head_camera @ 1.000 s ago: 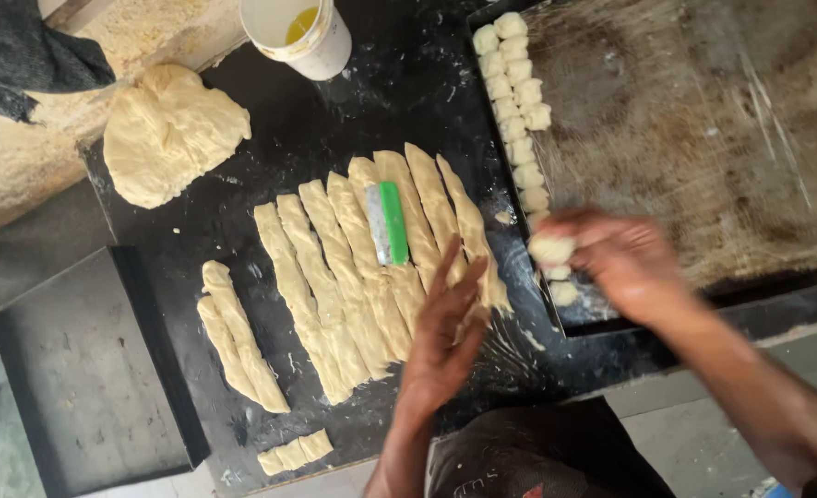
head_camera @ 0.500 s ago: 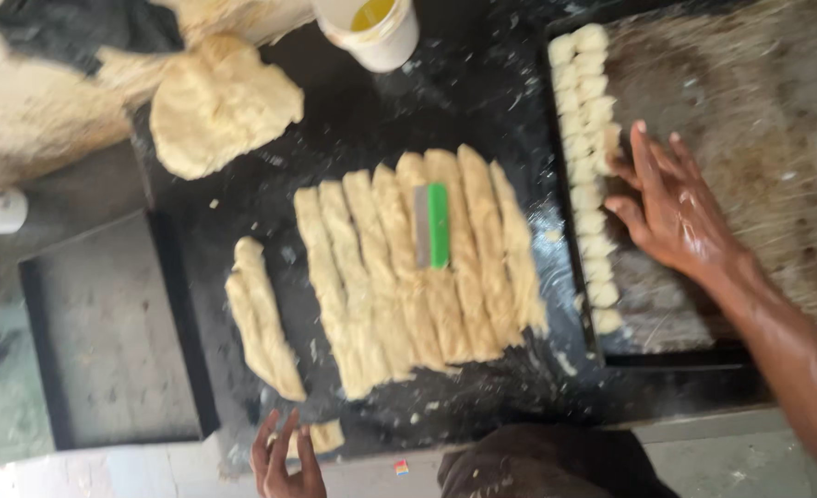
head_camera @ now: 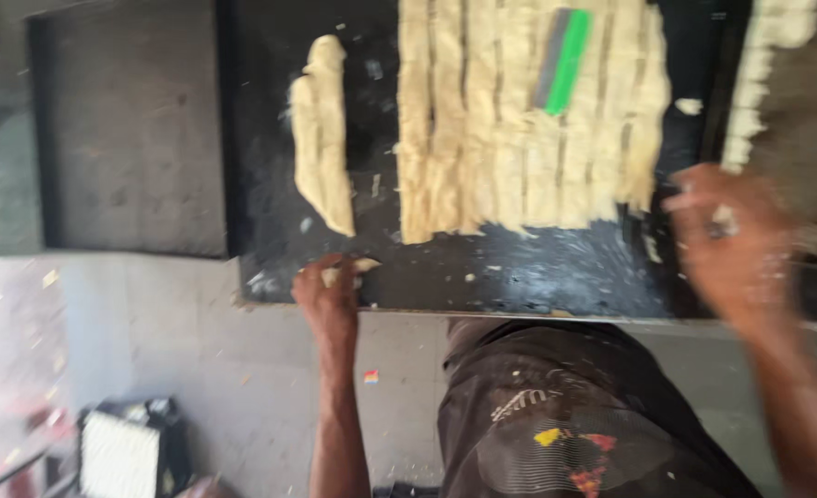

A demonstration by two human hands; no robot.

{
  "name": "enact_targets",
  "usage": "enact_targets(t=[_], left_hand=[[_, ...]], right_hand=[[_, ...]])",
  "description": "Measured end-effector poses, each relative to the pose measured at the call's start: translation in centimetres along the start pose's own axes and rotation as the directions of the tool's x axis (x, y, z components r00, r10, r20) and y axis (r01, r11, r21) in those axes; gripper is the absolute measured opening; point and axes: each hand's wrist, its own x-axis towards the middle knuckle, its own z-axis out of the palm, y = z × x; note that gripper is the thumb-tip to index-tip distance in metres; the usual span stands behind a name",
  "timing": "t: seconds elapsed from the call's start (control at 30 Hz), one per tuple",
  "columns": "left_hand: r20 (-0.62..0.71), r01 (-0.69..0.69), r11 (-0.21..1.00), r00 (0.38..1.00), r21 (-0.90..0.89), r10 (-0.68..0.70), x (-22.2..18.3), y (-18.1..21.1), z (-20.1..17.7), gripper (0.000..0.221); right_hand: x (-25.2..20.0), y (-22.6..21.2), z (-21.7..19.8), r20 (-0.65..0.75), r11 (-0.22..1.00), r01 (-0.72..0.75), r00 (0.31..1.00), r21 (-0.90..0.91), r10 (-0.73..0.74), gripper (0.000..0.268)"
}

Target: The person cuts long strips of dough into smaller portions using a green plastic scraper and places the portions onto a metal baking sheet.

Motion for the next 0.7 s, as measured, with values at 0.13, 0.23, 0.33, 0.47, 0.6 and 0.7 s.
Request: enact_targets(t=[0.13,0.23,0.33,0.47,0.6,0.7], left_hand=[[0.215,0.421,0.7,0.905,-0.577,-0.367,0.5,-0.7,-1.7,0.025],[0.428,0.505,0.394,0.862,-0.768,-0.272,-0.1,-0.4,-1.3,0.038],[0.581,0.582,0.271,0.808,-0.767,-0.091,-1.9,1.0,0.2,0.045],[0.682,0.661,0.211,0.73,-0.72,0.041,-4.5,3.7,3.5,0.036],[0.713,0.681,0.222,0.691,-0.698,0.118,-6.2,5.9,5.7,0.031],[0.714,0.619,0.398,0.683,-0.677,0.152,-4.8,6.5,5.5,0.03]], right_hand=[[-3.7,-4.0,6.0,0.166,0.996,-0.068,0.984,0.054,0.058,0.021],[-4.5,-5.3,8.8,0.068,0.998,-0.008,0.998,0.062,0.003,0.02],[-3.0,-7.0,10.3,-0.041,0.998,0.021,0.999,0.065,-0.019,0.02],[-1.7,-8.8,10.4,-0.107,0.998,0.043,0.993,0.04,-0.039,0.023],[-2.1,-9.3,10.5,-0.134,0.999,0.006,0.991,0.04,-0.001,0.029],[-4.1,-9.4,10.1,-0.06,0.996,-0.087,0.994,-0.011,0.086,0.028]])
